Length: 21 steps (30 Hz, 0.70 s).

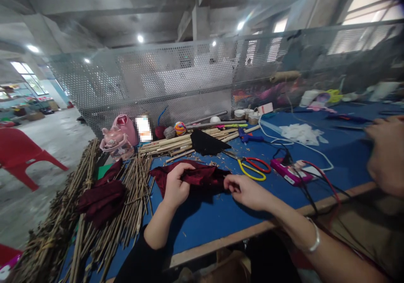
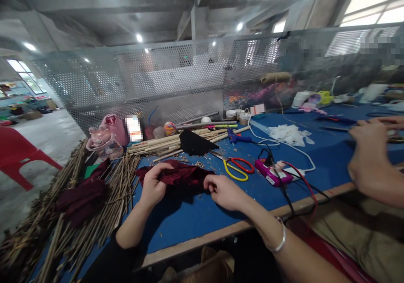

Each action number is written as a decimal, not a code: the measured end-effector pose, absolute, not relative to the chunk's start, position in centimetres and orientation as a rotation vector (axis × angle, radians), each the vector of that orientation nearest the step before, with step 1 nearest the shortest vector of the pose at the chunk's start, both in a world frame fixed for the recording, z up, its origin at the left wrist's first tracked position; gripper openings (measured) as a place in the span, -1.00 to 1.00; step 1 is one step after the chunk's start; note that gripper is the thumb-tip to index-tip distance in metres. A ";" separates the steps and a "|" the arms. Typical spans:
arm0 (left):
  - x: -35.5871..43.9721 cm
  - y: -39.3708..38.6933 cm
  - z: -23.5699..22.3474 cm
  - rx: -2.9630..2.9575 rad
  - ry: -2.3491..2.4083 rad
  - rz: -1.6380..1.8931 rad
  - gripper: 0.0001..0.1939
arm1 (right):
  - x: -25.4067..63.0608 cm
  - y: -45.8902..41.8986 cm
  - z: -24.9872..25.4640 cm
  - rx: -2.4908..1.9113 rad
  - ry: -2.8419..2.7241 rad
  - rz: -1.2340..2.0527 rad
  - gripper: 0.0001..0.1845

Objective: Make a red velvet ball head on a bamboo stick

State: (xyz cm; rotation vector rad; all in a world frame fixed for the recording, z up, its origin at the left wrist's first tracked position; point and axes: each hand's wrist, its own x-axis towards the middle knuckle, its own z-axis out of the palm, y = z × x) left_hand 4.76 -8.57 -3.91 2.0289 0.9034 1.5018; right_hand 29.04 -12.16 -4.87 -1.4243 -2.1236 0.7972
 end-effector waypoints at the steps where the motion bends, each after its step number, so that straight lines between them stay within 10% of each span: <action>1: 4.8 -8.6 -3.9 2.028 0.898 1.502 -0.57 | 28.8 -13.2 -4.9 -1.392 -2.195 0.754 -0.72; 10: 4.9 -8.7 -3.8 2.036 0.843 1.494 -0.58 | 30.5 -13.0 -6.7 -1.674 -1.703 0.675 -0.54; 21: 4.7 -8.6 -4.1 2.057 0.885 1.503 -0.58 | 28.0 -9.8 -4.5 -1.536 -1.764 0.447 -0.84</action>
